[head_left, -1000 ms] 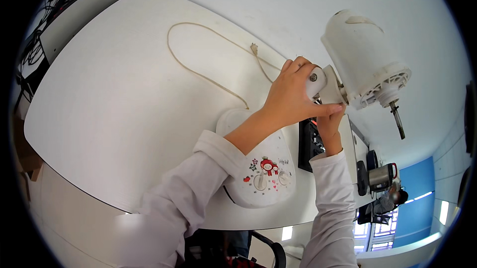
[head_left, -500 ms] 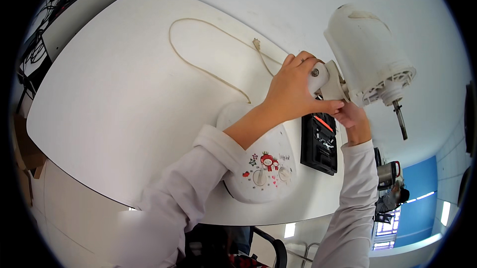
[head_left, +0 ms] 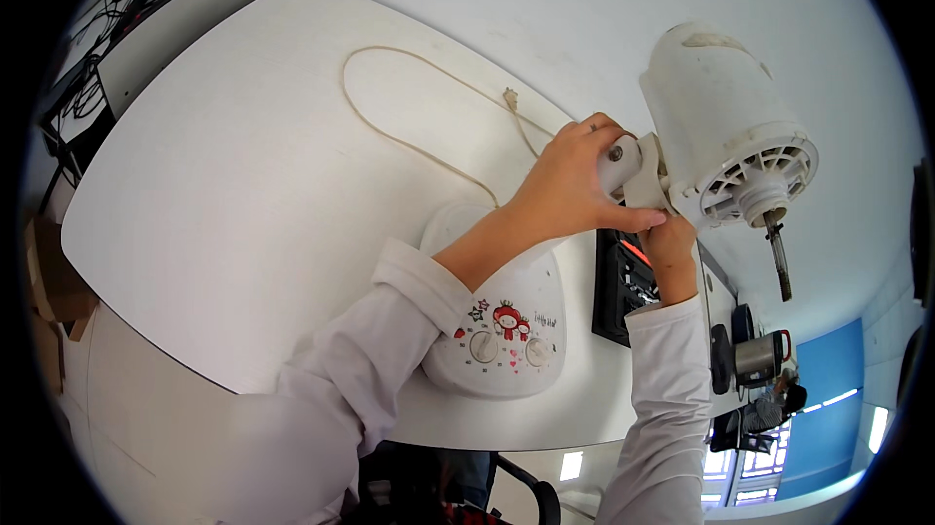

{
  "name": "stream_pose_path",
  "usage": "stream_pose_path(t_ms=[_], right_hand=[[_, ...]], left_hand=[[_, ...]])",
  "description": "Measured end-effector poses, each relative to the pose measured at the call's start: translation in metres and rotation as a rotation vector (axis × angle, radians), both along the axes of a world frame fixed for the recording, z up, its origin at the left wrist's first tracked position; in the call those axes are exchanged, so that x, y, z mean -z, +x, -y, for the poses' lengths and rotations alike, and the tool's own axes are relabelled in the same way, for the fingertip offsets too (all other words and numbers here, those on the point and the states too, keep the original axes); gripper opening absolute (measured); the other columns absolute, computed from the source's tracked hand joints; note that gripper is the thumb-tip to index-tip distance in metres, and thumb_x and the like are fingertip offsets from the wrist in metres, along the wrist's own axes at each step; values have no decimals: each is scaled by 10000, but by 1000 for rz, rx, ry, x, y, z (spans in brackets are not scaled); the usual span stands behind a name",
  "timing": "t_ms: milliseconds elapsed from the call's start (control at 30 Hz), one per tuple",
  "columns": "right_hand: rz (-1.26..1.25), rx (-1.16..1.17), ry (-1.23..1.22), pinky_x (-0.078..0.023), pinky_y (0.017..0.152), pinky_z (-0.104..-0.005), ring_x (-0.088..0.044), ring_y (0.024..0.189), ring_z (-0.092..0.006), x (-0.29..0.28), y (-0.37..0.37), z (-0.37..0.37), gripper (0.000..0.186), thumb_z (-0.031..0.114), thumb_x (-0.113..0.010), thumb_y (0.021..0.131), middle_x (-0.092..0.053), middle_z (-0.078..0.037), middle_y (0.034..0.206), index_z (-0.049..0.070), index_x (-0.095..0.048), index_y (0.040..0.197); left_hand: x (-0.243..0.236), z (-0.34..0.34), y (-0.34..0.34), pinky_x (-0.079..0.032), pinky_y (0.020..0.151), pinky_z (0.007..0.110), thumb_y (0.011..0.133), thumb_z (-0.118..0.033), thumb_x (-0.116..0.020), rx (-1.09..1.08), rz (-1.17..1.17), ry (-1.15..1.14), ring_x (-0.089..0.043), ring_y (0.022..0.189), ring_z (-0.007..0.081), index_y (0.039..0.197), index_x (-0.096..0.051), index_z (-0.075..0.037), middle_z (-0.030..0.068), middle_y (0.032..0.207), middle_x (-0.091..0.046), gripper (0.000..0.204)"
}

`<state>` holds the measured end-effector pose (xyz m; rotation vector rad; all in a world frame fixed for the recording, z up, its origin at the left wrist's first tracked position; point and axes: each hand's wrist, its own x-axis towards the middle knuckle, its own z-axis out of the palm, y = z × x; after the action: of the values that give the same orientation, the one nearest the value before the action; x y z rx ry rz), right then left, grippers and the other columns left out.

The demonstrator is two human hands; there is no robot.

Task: The person disassembles a white electric appliance, likely a fan, using a screwdriver. They remove the base, detach the motor housing, and work on the internal shaft and components on a white table.

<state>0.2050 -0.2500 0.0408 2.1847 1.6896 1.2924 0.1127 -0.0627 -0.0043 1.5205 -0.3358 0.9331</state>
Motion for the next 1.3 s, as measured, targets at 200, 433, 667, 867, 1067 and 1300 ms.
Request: stream_pose_path(t_ms=[200,433,667,867,1067,1300], right_hand=[[182,-35,-80,-444,899,-452,-568,1041,-371,-3,12,0,358,202,-640,809,-592,-168,1155,28,-607,1119],[-298,-172,-42,-441,917,-426,-569,1051,-340,-14,55,20,388,188,-652,810,-584,-167,1182,23,-580,1153],[-355,-150,-101,-468,852,-366,-585,973,-281,-20,34,-2,350,163,-619,837,-597,-138,1094,19,-563,1151],[-254,-168,-186,-479,849,-334,-575,1002,-221,-11,28,1,335,229,-435,969,-580,-106,1136,-1,-524,1195],[-591,-179,88,-455,905,-396,-568,1044,-279,-5,13,2,358,200,-602,867,-584,-126,1170,36,-559,1183],[-80,-90,-63,-450,914,-418,-568,1055,-289,0,13,9,402,124,-674,792,-600,-118,1148,66,-583,1179]], left_hand=[[-2,-3,1,-437,882,330,539,-340,-849,48,-53,-9,-553,993,234,1088,-575,11,92,1063,-556,707],[-3,-2,1,-443,900,329,544,-326,-851,194,-74,-59,-564,1016,230,1121,-560,29,99,1099,-547,737],[-5,-7,0,-439,899,346,553,-346,-843,183,-62,-6,-560,1006,245,1144,-550,21,109,1100,-542,754],[-2,-4,1,-432,892,359,532,-434,-846,150,-57,-10,-535,1022,271,1173,-518,-4,125,1088,-527,838],[3,-3,2,-443,892,375,490,-505,-856,164,36,84,-522,1074,294,1227,-452,-30,127,1170,-481,966],[3,1,-1,-465,873,393,495,-451,-867,97,62,153,-536,1056,308,1277,-391,-79,110,1223,-451,989]])
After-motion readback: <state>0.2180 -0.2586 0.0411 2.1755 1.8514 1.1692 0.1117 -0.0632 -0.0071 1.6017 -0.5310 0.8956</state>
